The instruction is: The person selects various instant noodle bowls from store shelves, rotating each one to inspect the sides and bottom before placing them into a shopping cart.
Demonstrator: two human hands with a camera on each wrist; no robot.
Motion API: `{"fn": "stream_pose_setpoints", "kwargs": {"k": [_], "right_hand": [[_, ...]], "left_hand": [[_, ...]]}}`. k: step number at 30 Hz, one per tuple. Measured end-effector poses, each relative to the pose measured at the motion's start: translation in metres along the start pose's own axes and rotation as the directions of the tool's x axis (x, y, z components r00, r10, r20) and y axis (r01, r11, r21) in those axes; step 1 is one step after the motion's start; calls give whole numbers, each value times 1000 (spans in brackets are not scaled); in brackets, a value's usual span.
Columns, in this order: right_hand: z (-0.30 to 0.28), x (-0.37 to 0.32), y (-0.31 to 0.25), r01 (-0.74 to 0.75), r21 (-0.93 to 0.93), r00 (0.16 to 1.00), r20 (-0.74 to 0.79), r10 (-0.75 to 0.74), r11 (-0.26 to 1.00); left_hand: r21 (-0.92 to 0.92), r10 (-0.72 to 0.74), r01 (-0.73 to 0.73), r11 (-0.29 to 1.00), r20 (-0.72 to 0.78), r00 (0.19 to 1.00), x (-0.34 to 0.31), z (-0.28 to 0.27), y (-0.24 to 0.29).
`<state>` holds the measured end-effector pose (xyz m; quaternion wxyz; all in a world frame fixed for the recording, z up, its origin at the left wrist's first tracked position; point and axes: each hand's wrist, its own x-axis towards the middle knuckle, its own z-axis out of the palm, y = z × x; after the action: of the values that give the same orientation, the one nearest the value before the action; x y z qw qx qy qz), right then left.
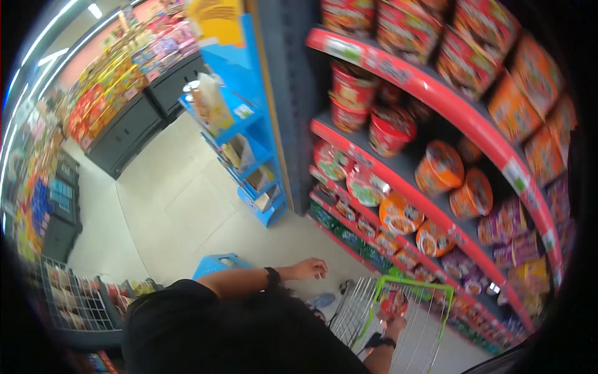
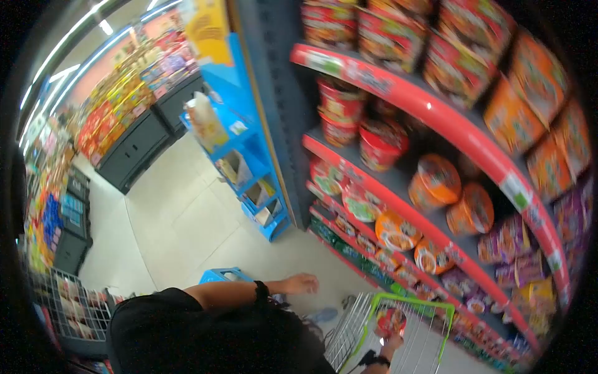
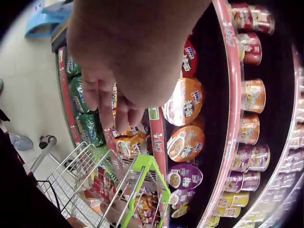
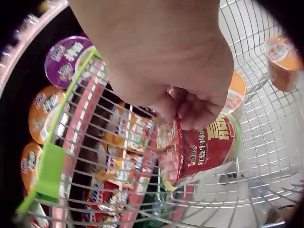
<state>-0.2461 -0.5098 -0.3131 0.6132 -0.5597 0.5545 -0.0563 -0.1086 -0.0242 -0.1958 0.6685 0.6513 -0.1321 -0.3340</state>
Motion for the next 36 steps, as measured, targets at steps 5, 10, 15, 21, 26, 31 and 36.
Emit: {"fn": "stream_pose_setpoints", "kwargs": {"k": [5,10,15,21,26,31,36], "right_hand": [[-25,-45,-70,388,171,922,-82,-379,906],[-5,-110,-135,621,63,775,-204,-599,781],[90,-212,-164,713,214,607,289,-740,668],[241,-378,-182,266,195,452,840,-301,944],[305,-426,-186,128,-61,93,994,49,990],[334,-484,-180,235,64,14,997,-70,970],[345,-437,-157,411,221,-168,972,-165,884]], "left_hand": [[-47,42,-41,998,21,999,-15,-39,-6],[-57,134,-131,990,68,989,-34,-73,-13],[158,206,-215,964,73,976,-72,-109,16],[370,457,-407,835,-56,888,-160,-141,103],[391,509,-428,815,-129,851,-207,-147,129],[200,485,-443,874,-297,823,-234,-144,122],[-175,378,-480,860,-414,828,-222,-126,99]]}}
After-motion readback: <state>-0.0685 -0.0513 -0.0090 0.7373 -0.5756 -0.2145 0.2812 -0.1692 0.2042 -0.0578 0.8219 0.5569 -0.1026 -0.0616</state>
